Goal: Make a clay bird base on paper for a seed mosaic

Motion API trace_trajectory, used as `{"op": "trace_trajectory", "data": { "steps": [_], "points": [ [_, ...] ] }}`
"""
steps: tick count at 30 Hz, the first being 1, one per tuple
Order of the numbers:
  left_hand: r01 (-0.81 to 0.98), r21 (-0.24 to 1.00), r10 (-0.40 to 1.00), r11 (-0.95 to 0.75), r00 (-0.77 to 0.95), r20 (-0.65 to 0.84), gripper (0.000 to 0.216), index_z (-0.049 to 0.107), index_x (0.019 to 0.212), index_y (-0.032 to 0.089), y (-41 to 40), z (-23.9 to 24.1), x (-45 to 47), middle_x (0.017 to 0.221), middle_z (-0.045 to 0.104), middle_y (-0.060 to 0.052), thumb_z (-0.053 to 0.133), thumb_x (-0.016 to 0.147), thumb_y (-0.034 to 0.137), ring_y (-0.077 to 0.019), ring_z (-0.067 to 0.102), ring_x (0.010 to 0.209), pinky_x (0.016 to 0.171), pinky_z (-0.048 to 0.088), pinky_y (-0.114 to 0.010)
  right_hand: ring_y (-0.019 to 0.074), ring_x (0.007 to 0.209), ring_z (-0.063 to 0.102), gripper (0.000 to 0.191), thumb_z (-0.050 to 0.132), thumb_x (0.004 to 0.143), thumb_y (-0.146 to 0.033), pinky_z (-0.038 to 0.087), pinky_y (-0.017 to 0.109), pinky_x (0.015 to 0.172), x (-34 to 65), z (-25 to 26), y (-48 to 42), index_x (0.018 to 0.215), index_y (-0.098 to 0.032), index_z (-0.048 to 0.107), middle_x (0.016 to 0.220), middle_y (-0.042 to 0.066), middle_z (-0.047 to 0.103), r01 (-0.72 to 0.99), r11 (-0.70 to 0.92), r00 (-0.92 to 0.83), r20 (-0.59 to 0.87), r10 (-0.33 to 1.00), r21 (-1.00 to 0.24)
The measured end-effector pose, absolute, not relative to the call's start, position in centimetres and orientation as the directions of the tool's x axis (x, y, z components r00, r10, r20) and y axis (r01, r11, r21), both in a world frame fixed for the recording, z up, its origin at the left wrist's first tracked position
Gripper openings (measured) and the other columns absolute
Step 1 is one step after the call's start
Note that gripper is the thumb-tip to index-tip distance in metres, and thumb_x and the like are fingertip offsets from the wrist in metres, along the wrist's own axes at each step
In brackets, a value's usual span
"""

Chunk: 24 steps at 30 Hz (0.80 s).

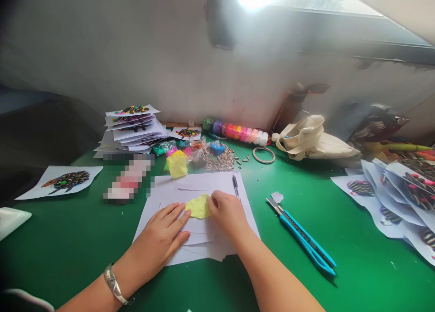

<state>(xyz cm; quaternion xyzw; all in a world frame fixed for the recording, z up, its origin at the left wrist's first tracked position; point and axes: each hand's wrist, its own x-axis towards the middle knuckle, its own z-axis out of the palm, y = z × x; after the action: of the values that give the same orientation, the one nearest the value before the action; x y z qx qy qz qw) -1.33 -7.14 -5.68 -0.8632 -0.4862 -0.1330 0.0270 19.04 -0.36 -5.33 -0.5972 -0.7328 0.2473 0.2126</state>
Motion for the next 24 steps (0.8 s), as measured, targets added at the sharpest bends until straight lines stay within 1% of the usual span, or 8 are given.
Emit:
{"op": "trace_trajectory", "data": {
  "steps": [7,11,16,21,23,24],
  "points": [
    [0.851,0.071,0.834,-0.521,0.489,0.255,0.047,0.053,0.135,0.014,-7.62,-5.64,-1.25,0.135,0.057,-0.015,0.055,0.092,0.032,-0.0317,0.052,0.125,0.099,0.051,-0.049,0.0127,0.055,0.046,0.03,0.047,0.09,-0.037,0.026,0.025,0.055,19.21,-5.46,-0.37,0.064,-0.021,0.051,0.058,-0.002,0.056,0.751,0.155,-0.193,0.011,0.981,-0.642],
    [0.853,0.069,0.837,-0.517,0.487,0.251,0.043,0.057,0.131,0.014,-7.69,-5.8,-1.26,0.135,0.056,-0.017,0.055,0.091,0.031,-0.0337,0.051,0.125,0.099,0.05,-0.051,0.0125,0.054,0.043,0.033,0.046,0.091,-0.038,0.025,0.025,0.054,19.32,-5.67,-0.22,0.063,-0.021,0.05,0.056,-0.003,0.053,0.754,0.168,-0.199,0.023,0.98,-0.634],
    [0.85,0.115,0.841,-0.514,0.473,0.264,0.042,0.057,0.131,0.015,-7.68,-5.99,-1.21,0.136,0.056,-0.016,0.053,0.092,0.031,-0.0333,0.05,0.126,0.101,0.049,-0.051,0.0121,0.053,0.041,0.032,0.045,0.093,-0.032,0.023,0.025,0.054,19.24,-5.74,-0.27,0.063,-0.021,0.049,0.057,-0.002,0.054,0.812,0.203,-0.203,0.06,0.977,-0.547],
    [0.851,0.14,0.848,-0.505,0.46,0.265,0.042,0.056,0.132,0.015,-7.71,-6.01,-1.15,0.136,0.055,-0.015,0.052,0.093,0.031,-0.0319,0.048,0.128,0.103,0.047,-0.051,0.0138,0.057,0.047,0.026,0.047,0.092,-0.029,0.021,0.026,0.054,19.19,-5.85,-0.48,0.068,-0.02,0.054,0.064,0.001,0.06,0.897,0.209,-0.204,0.056,0.977,-0.39],
    [0.851,0.147,0.85,-0.504,0.458,0.261,0.042,0.056,0.132,0.016,-7.69,-6.01,-1.14,0.136,0.055,-0.015,0.052,0.093,0.032,-0.0318,0.048,0.128,0.104,0.046,-0.052,0.0146,0.059,0.049,0.024,0.047,0.092,-0.028,0.022,0.026,0.055,19.26,-5.8,-0.46,0.07,-0.02,0.056,0.066,0.002,0.062,0.907,0.205,-0.199,0.056,0.978,-0.367],
    [0.851,0.152,0.851,-0.503,0.457,0.26,0.042,0.056,0.132,0.016,-7.68,-6.02,-1.13,0.136,0.055,-0.015,0.052,0.093,0.032,-0.0319,0.048,0.128,0.104,0.045,-0.053,0.0147,0.06,0.05,0.024,0.047,0.092,-0.028,0.023,0.026,0.055,19.33,-5.68,-0.43,0.071,-0.02,0.057,0.066,0.002,0.062,0.904,0.202,-0.195,0.056,0.979,-0.377]
  ]
}}
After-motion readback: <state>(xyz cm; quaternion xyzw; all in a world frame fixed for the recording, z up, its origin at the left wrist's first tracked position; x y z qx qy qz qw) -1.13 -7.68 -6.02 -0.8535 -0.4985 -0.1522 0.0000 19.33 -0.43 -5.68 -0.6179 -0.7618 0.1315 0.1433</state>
